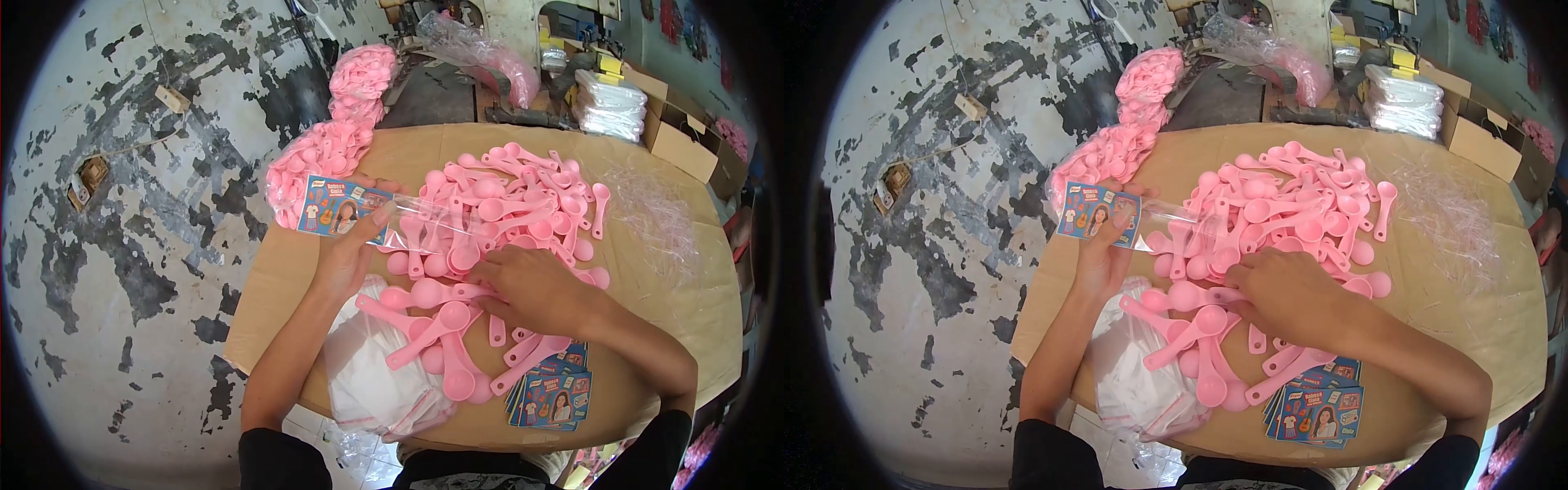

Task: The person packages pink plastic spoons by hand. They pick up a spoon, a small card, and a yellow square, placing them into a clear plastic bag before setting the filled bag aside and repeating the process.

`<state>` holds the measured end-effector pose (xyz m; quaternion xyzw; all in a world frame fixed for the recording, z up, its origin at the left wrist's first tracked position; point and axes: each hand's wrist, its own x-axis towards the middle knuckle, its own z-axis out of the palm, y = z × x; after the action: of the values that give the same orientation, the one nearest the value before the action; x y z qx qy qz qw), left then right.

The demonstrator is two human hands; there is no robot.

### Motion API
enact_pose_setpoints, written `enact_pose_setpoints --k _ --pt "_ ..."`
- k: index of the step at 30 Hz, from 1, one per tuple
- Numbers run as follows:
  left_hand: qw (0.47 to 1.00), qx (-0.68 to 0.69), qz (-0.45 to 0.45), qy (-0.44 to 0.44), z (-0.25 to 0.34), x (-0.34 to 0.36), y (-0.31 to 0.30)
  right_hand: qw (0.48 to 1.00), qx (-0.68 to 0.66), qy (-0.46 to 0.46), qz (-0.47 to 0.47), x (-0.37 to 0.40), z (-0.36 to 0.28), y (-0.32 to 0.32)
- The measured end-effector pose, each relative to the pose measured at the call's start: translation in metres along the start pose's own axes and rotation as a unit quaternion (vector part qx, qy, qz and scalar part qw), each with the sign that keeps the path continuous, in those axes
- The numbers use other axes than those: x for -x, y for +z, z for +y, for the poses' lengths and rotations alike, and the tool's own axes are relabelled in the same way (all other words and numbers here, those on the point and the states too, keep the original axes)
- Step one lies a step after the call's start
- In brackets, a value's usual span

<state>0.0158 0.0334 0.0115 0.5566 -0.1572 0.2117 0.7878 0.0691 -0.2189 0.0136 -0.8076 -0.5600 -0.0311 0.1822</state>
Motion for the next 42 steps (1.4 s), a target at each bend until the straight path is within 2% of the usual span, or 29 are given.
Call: enact_pose_setpoints --k 2,5,8,9,12,19,23,28,29,32,35,38,41,42 --pt "1.0 0.013 0.003 -0.003 -0.001 0.0 -0.001 0.995 -0.087 0.05 -0.03 -0.002 -0.004 -0.019" --pt "0.997 0.07 0.032 -0.014 0.0 -0.002 0.0 0.985 -0.14 0.103 -0.008 -0.006 0.001 -0.045" --pt "0.999 0.031 0.042 0.001 -0.004 -0.003 -0.009 0.973 -0.193 0.124 0.034 -0.006 0.015 -0.061" --pt "0.997 0.053 0.047 -0.005 -0.003 -0.003 -0.008 0.981 -0.153 0.119 0.027 -0.004 0.019 -0.067" --pt "0.993 0.099 0.056 -0.019 0.001 -0.002 -0.002 0.968 -0.184 0.172 0.005 -0.002 0.019 -0.084" --pt "0.994 0.091 0.065 -0.019 -0.003 0.0 -0.007 0.905 -0.357 0.144 0.182 -0.009 0.022 -0.075" --pt "0.988 0.135 0.073 -0.031 -0.001 0.003 0.007 0.88 -0.411 0.123 0.202 -0.011 0.016 -0.063" --pt "0.988 0.143 -0.044 -0.038 -0.013 0.021 0.038 0.869 -0.437 0.125 0.195 -0.013 -0.009 -0.039" --pt "0.988 0.135 -0.068 -0.039 -0.015 0.025 0.042 0.871 -0.448 0.13 0.156 -0.011 -0.011 -0.036" --pt "0.988 0.118 -0.042 -0.092 -0.007 0.029 0.05 0.891 -0.405 0.126 0.159 -0.011 -0.016 -0.027" --pt "0.986 0.13 0.043 -0.097 -0.008 0.027 0.043 0.903 -0.394 0.125 0.121 -0.009 -0.014 -0.036" --pt "0.993 0.099 0.02 -0.068 -0.01 0.027 0.039 0.947 -0.302 0.049 0.096 -0.009 -0.018 -0.034" --pt "0.985 0.08 0.024 -0.15 -0.003 0.034 0.052 0.958 -0.272 0.061 0.063 -0.007 -0.021 -0.025" --pt "0.988 0.046 -0.006 -0.148 -0.002 0.037 0.055 0.951 -0.294 0.043 0.088 -0.007 -0.02 -0.02"
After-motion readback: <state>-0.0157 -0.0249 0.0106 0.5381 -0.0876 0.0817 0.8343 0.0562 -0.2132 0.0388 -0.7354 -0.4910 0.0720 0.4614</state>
